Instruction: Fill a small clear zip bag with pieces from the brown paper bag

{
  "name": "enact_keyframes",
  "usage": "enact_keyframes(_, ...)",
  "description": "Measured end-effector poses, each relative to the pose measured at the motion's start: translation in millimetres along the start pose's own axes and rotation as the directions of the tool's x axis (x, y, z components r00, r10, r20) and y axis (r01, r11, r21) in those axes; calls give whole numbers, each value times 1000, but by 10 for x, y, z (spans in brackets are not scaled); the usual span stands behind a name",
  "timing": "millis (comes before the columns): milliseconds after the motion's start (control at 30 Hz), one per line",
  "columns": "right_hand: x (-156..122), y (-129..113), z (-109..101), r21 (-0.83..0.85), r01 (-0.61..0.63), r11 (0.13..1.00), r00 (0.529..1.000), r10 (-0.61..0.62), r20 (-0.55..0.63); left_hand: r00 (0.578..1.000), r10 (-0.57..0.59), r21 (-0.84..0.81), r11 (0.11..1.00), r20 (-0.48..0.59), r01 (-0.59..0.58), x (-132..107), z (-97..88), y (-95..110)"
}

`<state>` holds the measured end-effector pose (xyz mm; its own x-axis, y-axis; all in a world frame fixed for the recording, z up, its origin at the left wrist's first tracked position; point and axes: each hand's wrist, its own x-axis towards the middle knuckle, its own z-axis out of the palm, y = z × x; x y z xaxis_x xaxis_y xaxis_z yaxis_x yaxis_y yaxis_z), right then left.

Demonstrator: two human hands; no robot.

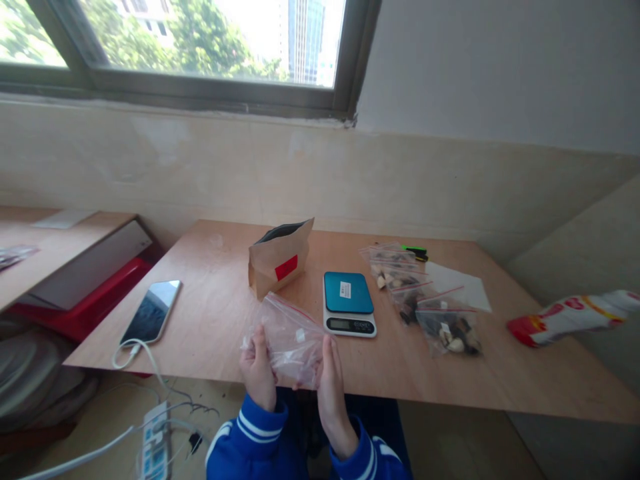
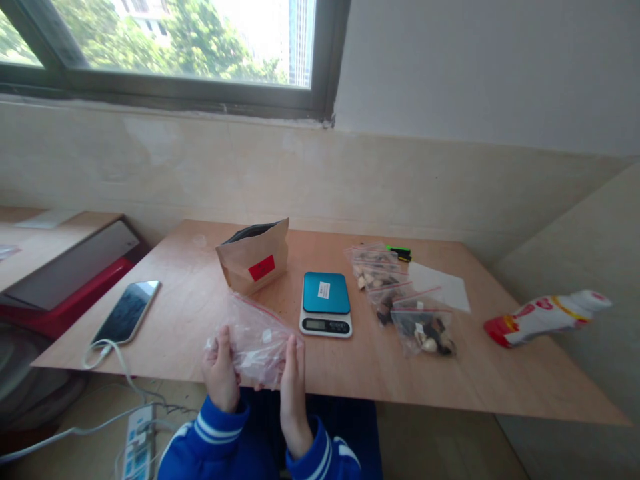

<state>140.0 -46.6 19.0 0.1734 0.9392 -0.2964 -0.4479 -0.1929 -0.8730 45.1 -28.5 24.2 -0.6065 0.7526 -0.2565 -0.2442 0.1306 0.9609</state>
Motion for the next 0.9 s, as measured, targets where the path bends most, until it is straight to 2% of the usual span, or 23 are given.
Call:
enact_keyframes(67, -34, 0, 10, -3, -58, 998, 985, 58, 165, 999, 26, 24, 999, -43, -25, 46, -45, -43)
enact_keyframes(133, -73, 14, 18, -70, -81, 994, 958, 98, 271, 997, 41, 53, 998, -73, -37, 110, -107, -87)
enact_keyframes(233, -114, 90, 23, -163, -135, 977, 926, 183, 331, 996, 67, 103, 993, -63, -60, 215, -204, -131)
enact_keyframes(367, -154, 283, 49, -210, -261, 942, 856, 327, 401, 993, 109, 107, 988, 53, -114, 341, -282, -111)
enact_keyframes(500, -228, 417, 30, -250, -322, 913, 781, 406, 474, 975, 169, 200, 960, 141, -195, 585, -373, 58)
enact_keyframes(533, -242, 406, -7, -267, -315, 911, 769, 410, 490, 974, 156, 250, 949, 164, -194, 696, -419, 125)
enact_keyframes(567, -247, 368, -63, -287, -281, 916, 777, 393, 492, 974, 142, 309, 931, 179, -193, 831, -477, 199)
enact_keyframes(600, -239, 301, -141, -311, -215, 926, 805, 348, 480, 967, 140, 375, 902, 213, -213, 986, -543, 276)
enact_keyframes(667, -171, 89, -363, -386, 5, 922, 895, 168, 413, 923, 185, 520, 781, 337, -346, 1331, -686, 430)
enact_keyframes(700, -108, -47, -506, -436, 130, 890, 927, 47, 372, 899, 229, 581, 698, 373, -419, 1498, -751, 499)
enact_keyframes(767, 75, -341, -845, -567, 292, 770, 950, -164, 267, 839, 334, 672, 503, 429, -544, 1763, -851, 605)
enact_keyframes(800, 187, -484, -1033, -624, 341, 703, 940, -261, 220, 808, 414, 709, 408, 418, -576, 1842, -881, 634)
enact_keyframes(833, 306, -616, -1225, -681, 387, 621, 911, -374, 176, 779, 469, 729, 339, 417, -594, 1877, -899, 643)
enact_keyframes(867, 425, -731, -1414, -757, 419, 502, 862, -481, 159, 743, 518, 747, 264, 424, -611, 1870, -907, 628)
enact_keyframes(900, 539, -825, -1594, -834, 430, 346, 791, -589, 163, 709, 548, 755, 198, 444, -625, 1825, -906, 588)
